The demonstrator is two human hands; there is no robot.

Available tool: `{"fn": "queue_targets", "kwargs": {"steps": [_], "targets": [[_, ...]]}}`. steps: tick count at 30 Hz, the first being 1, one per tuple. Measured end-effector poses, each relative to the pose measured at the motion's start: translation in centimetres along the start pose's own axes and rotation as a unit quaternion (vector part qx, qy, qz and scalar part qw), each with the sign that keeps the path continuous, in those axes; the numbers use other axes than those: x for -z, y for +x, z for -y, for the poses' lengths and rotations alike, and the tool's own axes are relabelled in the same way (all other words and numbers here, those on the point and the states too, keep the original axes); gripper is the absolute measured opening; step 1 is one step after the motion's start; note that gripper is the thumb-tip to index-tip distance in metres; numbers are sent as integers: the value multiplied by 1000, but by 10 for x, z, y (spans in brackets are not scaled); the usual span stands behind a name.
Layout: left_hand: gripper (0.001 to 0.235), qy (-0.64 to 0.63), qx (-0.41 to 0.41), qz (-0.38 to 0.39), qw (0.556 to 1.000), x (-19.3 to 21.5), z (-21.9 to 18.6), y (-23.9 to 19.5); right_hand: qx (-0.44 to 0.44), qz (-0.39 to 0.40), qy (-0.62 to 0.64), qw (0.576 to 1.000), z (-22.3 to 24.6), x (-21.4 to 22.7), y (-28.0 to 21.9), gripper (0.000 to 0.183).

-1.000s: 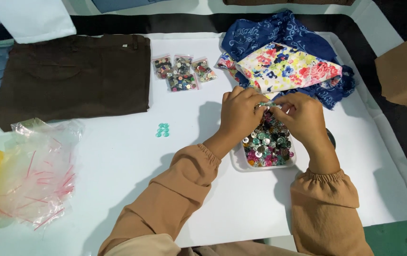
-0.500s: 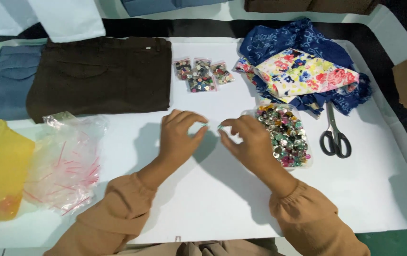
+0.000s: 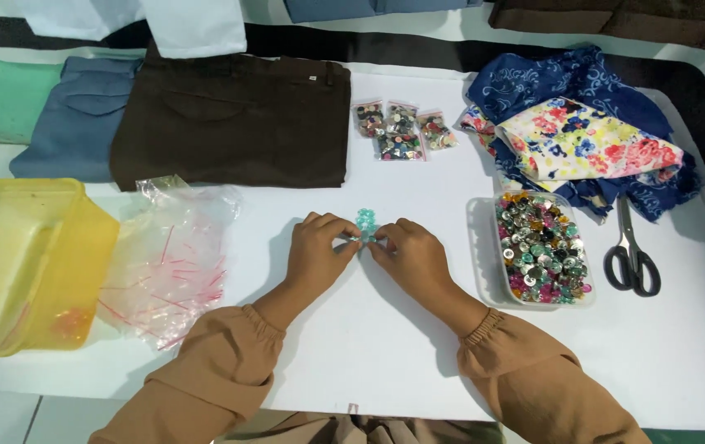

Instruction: Sorting small buttons by color and placing them into small plastic bags for packaging.

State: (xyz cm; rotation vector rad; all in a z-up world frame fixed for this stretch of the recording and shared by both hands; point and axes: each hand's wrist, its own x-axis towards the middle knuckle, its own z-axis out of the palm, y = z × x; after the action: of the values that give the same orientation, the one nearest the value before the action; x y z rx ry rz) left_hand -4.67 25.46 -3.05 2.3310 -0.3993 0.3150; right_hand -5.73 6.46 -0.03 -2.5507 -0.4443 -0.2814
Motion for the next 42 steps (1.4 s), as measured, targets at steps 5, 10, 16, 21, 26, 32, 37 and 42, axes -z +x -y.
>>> {"fn": "queue_targets", "kwargs": {"steps": [5, 10, 16, 21, 26, 32, 37, 42], "targets": [[19, -8, 20, 0, 1000, -4, 4, 2, -4, -4, -5, 1000, 2, -4, 0, 16], [20, -6, 73, 11, 997, 4, 1, 4, -28, -4, 3, 1000, -1, -5, -3, 16], [20, 7, 41, -3, 999, -1, 5, 4, -23, -22, 7, 999, -1, -10, -4, 10], [21, 6, 11, -17, 1000, -5, 6, 2, -17, -23, 15, 999, -3, -11, -2, 8], [24, 20, -20, -44, 999, -11, 6, 0, -13, -35, 11, 999, 0, -11, -6, 6], [32, 22, -54, -61, 996, 24, -12, -8, 120, -170, -14, 978, 17, -11, -13, 14], [32, 12, -63, -117, 991, 81, -19, -27, 254, -232, -37, 938, 43, -33, -17, 16], [28, 18, -35, -215, 976, 146, -3, -61, 303, -191, 11, 934, 91, -60, -14, 14]]}}
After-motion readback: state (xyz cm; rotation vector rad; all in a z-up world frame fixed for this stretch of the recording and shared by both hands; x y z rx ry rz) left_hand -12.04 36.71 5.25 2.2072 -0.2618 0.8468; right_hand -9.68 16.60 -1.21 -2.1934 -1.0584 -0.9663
